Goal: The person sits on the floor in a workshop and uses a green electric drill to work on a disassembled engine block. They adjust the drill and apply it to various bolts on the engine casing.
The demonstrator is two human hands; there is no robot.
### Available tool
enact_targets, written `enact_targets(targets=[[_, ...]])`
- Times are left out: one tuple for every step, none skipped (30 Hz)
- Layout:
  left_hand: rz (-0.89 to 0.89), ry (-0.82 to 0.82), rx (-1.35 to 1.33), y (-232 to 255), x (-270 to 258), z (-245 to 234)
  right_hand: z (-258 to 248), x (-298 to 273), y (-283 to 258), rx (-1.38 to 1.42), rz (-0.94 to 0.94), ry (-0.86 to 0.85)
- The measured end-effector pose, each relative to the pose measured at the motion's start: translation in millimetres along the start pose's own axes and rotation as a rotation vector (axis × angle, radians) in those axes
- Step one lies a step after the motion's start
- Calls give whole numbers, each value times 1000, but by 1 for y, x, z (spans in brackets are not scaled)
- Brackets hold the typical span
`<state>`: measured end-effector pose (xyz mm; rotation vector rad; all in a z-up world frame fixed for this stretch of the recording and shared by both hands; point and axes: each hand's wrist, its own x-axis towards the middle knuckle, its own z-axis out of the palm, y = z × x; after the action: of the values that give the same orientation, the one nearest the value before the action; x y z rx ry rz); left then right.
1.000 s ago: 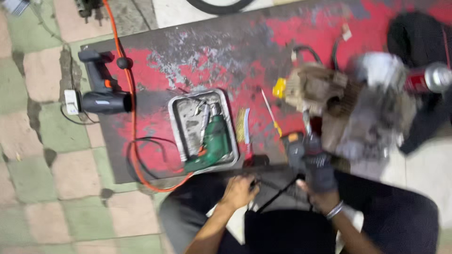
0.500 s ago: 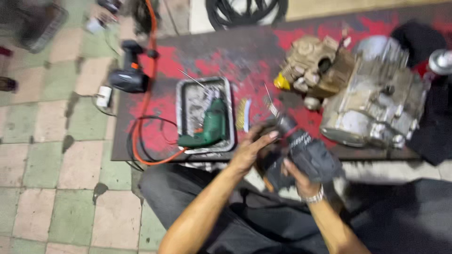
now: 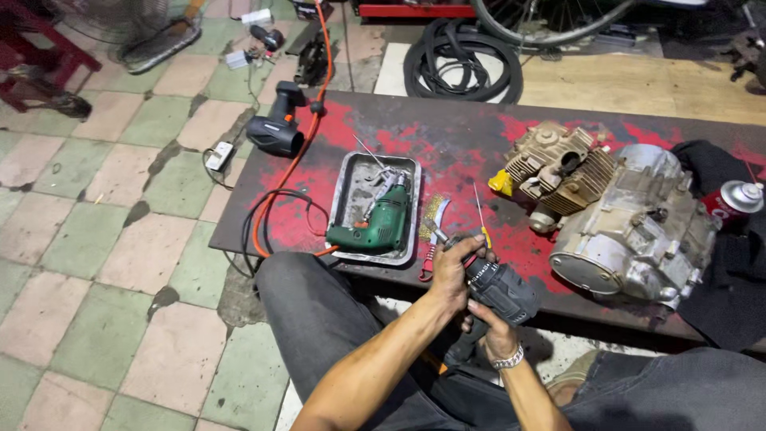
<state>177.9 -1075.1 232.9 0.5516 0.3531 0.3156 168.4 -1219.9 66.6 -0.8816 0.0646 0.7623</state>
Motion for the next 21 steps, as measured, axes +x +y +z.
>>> enact_targets(targets=[[5,-7,10,-2,-1,0,-1,-1,-2,-17,-7,-6],[13,-14,20,-1,0,0,1,-1,-5,-35,-16,-14],[-7,-5,-27,-1,3,-1,6,-1,-9,-53,-24,-23],[-24,13,-78,-2,6,-3,12,-5,-15,-26,-51,-72],[-41,33,-130,-2,12,-8,20,-11,-20,1,-78,-122],[26,36,-84,2,25,-16,29,-14,-28,26,-105,-180],[92,40,-38,9,42,-27,38,-19,-36,-19,-130,-184],[153,44,9,13,58,-37,45,-24,-43,-63,-157,-184],[211,39,162,24,72,-52,52,-25,-49,-107,-183,-184],[266,29,318,41,87,-70,58,-20,-55,-155,-199,-137],[283,91,730,63,105,-86,62,-13,-62,-203,-215,-91],[284,158,1143,83,120,-102,65,-10,-66,-251,-225,-43],[315,80,1092,98,132,-114,69,-4,-71,-273,-247,-9],[350,1,1041,113,144,-123,75,9,-81,-294,-275,21],[384,-79,990,122,153,-129,83,25,-91,-316,-302,51],[308,-95,924,127,158,-133,93,42,-99,-354,-380,72],[234,-111,857,133,163,-138,104,63,-107,-392,-457,93],[163,-122,790,140,167,-144,114,85,-115,-505,-495,119],[81,-95,710,142,172,-149,123,111,-122,-618,-532,145],[-2,-68,629,139,175,-153,132,143,-129,-692,-533,125],[-83,-40,547,136,177,-159,139,176,-133,-765,-533,104]])
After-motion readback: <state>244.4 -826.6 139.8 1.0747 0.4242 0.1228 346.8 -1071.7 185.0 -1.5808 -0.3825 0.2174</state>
